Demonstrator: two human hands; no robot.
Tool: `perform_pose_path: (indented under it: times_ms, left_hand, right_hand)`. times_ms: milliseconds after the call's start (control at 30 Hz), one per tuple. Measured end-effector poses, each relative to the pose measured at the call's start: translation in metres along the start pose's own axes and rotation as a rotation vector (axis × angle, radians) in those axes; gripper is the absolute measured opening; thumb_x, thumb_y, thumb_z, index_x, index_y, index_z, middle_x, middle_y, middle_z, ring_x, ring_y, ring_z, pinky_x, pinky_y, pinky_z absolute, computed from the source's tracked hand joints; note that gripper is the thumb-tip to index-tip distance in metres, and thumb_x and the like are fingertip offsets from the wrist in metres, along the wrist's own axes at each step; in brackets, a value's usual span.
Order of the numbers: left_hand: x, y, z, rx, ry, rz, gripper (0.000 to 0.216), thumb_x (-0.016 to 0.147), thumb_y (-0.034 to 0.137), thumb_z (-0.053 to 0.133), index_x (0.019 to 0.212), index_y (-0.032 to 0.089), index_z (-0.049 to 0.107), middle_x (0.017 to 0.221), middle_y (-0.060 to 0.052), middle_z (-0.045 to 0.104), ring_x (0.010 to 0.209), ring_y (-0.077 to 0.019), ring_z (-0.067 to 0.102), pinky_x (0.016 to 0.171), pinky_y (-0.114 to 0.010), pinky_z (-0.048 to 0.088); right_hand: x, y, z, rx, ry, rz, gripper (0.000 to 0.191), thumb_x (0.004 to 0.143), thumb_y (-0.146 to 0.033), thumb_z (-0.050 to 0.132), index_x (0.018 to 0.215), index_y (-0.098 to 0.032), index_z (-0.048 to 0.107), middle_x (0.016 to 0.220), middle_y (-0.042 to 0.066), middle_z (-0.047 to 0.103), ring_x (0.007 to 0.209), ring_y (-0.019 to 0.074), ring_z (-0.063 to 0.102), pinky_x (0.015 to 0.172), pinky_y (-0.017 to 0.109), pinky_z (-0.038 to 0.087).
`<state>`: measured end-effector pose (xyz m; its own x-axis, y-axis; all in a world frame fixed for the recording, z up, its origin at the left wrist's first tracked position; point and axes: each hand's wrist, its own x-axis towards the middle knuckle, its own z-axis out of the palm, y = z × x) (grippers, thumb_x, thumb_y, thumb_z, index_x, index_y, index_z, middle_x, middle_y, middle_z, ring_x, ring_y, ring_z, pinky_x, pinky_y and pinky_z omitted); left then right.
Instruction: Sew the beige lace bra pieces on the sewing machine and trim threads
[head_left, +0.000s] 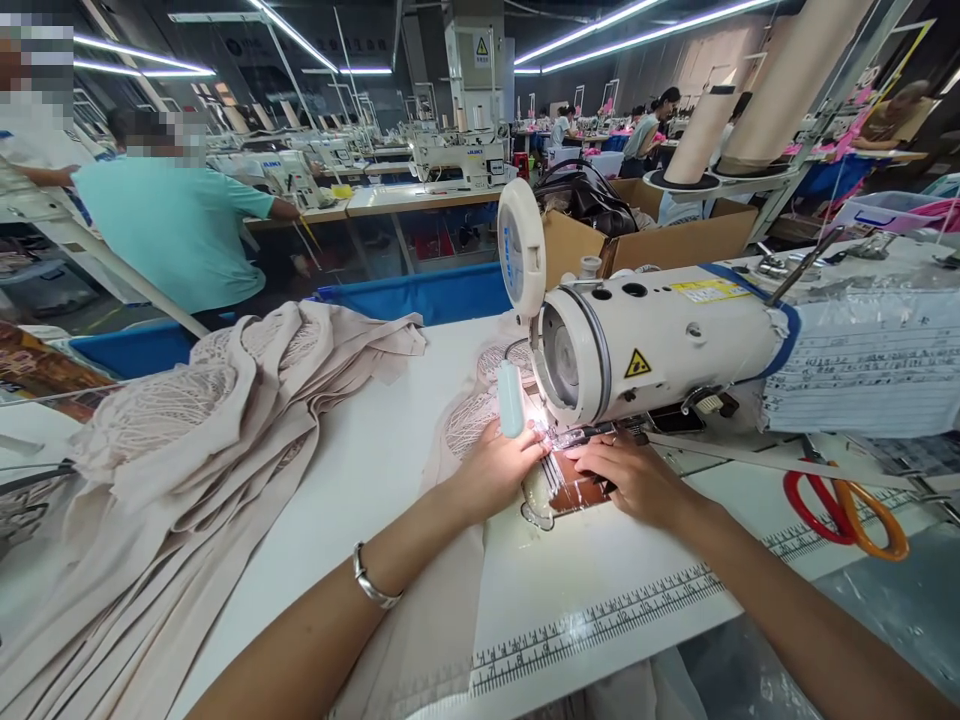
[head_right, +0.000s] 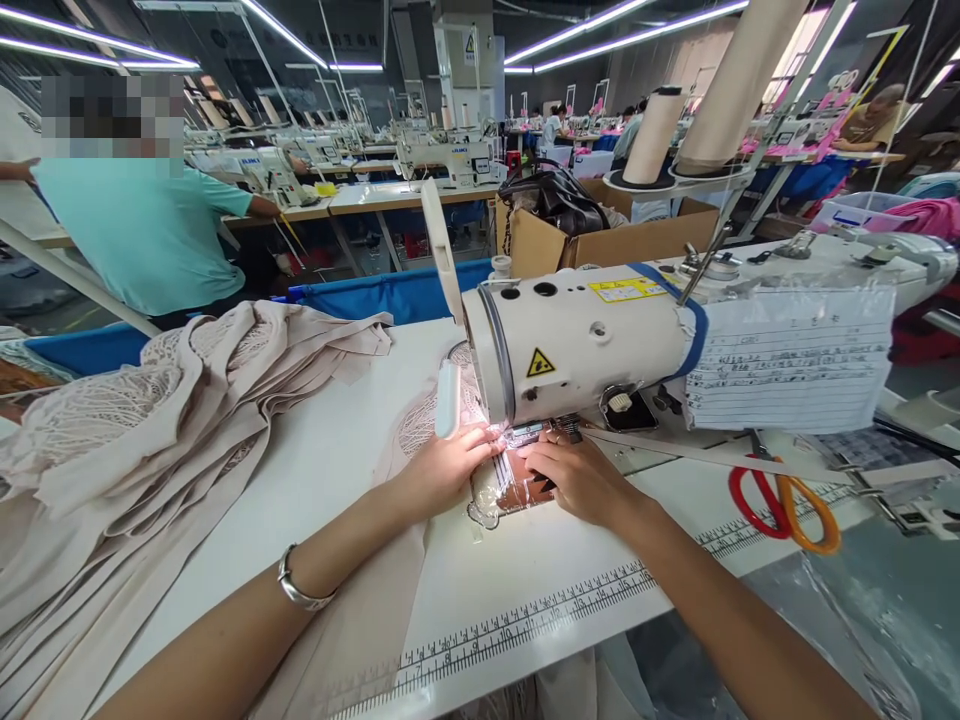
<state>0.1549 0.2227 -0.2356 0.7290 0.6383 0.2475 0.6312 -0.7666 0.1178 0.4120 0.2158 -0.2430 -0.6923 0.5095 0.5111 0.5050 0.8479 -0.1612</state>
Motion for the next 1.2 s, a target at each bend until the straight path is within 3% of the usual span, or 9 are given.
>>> perform_pose_path:
  times_ms: [233, 333, 400, 533, 633, 733, 933, 1100, 1200]
  left_hand:
    - [0.004, 0.002, 0.002, 0.031, -0.017, -0.095, 0.043, 0.087, -0.003, 0.047, 0.124, 0.018, 0.058, 0.130, -0.009, 0.059, 0.112, -0.0278, 0.059, 0.093, -0.044, 0.051]
    - [0.002, 0.007, 0.004, 0.090, 0.004, -0.285, 0.016, 0.096, 0.013, 0.056, 0.111, 0.014, 0.061, 0.115, -0.014, 0.062, 0.107, -0.0330, 0.059, 0.087, -0.045, 0.053]
    - [-0.007, -0.001, -0.004, 0.114, 0.012, -0.314, 0.022, 0.095, 0.028, 0.066, 0.110, 0.013, 0.060, 0.119, -0.015, 0.061, 0.113, -0.0322, 0.056, 0.093, -0.044, 0.052]
    - [-0.058, -0.041, -0.060, 0.233, 0.210, -0.552, 0.037, 0.093, 0.034, 0.071, 0.125, 0.022, 0.055, 0.129, -0.008, 0.059, 0.120, -0.0245, 0.054, 0.101, -0.037, 0.049]
    - [-0.117, -0.069, -0.114, 0.398, 0.424, -0.929, 0.021, 0.102, 0.026, 0.051, 0.119, 0.014, 0.055, 0.123, -0.019, 0.057, 0.119, -0.0355, 0.051, 0.100, -0.056, 0.045]
    - [-0.160, -0.086, -0.147, 0.477, 0.471, -1.107, 0.018, 0.100, 0.028, 0.053, 0.104, 0.011, 0.057, 0.112, -0.020, 0.058, 0.116, -0.0419, 0.048, 0.095, -0.062, 0.045]
    - [-0.163, -0.097, -0.200, 0.570, 0.513, -1.217, 0.012, 0.091, 0.007, 0.048, 0.094, 0.010, 0.060, 0.114, -0.021, 0.054, 0.110, -0.0371, 0.053, 0.094, -0.051, 0.048]
    - [-0.149, -0.092, -0.262, 0.690, 0.576, -1.080, 0.025, 0.098, 0.008, 0.037, 0.100, 0.012, 0.061, 0.121, -0.017, 0.052, 0.124, -0.0361, 0.043, 0.102, -0.052, 0.041]
    - [-0.154, -0.093, -0.258, 0.729, 0.590, -0.957, 0.023, 0.104, 0.018, 0.035, 0.109, 0.009, 0.056, 0.119, -0.018, 0.053, 0.119, -0.0345, 0.047, 0.090, -0.049, 0.046]
  right_hand:
    - [0.001, 0.001, 0.001, 0.036, 0.073, -0.048, 0.044, 0.065, 0.007, 0.037, 0.090, -0.019, 0.062, 0.107, 0.004, 0.073, 0.098, 0.0214, 0.064, 0.077, 0.032, 0.052]
    - [0.008, -0.006, -0.005, 0.066, 0.052, -0.056, 0.042, 0.063, 0.004, 0.038, 0.088, -0.021, 0.061, 0.091, 0.005, 0.070, 0.089, 0.0224, 0.063, 0.073, 0.033, 0.052]
    - [0.010, -0.012, -0.012, 0.117, -0.002, -0.044, 0.031, 0.069, 0.000, 0.041, 0.081, -0.022, 0.058, 0.078, 0.004, 0.065, 0.076, 0.0219, 0.061, 0.067, 0.033, 0.052]
    - [-0.007, -0.019, -0.023, 0.236, -0.068, -0.029, 0.033, 0.070, -0.005, 0.044, 0.089, -0.025, 0.063, 0.091, 0.006, 0.067, 0.076, 0.0216, 0.065, 0.059, 0.029, 0.055]
    - [-0.032, -0.025, -0.027, 0.262, -0.065, 0.048, 0.036, 0.074, -0.008, 0.045, 0.097, -0.027, 0.064, 0.100, 0.006, 0.068, 0.078, 0.0210, 0.068, 0.055, 0.025, 0.054]
    - [-0.050, -0.037, -0.027, 0.249, -0.027, 0.136, 0.037, 0.074, -0.007, 0.043, 0.098, -0.028, 0.063, 0.104, 0.007, 0.067, 0.085, 0.0207, 0.069, 0.055, 0.023, 0.055]
    - [-0.051, -0.053, -0.026, 0.176, -0.023, -0.026, 0.048, 0.066, -0.001, 0.040, 0.102, -0.025, 0.061, 0.103, 0.008, 0.067, 0.091, 0.0164, 0.069, 0.071, 0.022, 0.058]
    - [-0.049, -0.062, -0.030, 0.211, 0.036, -0.025, 0.045, 0.073, 0.000, 0.041, 0.105, -0.025, 0.061, 0.105, 0.008, 0.066, 0.096, 0.0170, 0.068, 0.077, 0.024, 0.058]
    - [-0.047, -0.069, -0.028, 0.259, 0.062, -0.006, 0.039, 0.078, -0.003, 0.043, 0.104, -0.026, 0.061, 0.103, 0.008, 0.066, 0.093, 0.0180, 0.068, 0.076, 0.024, 0.058]
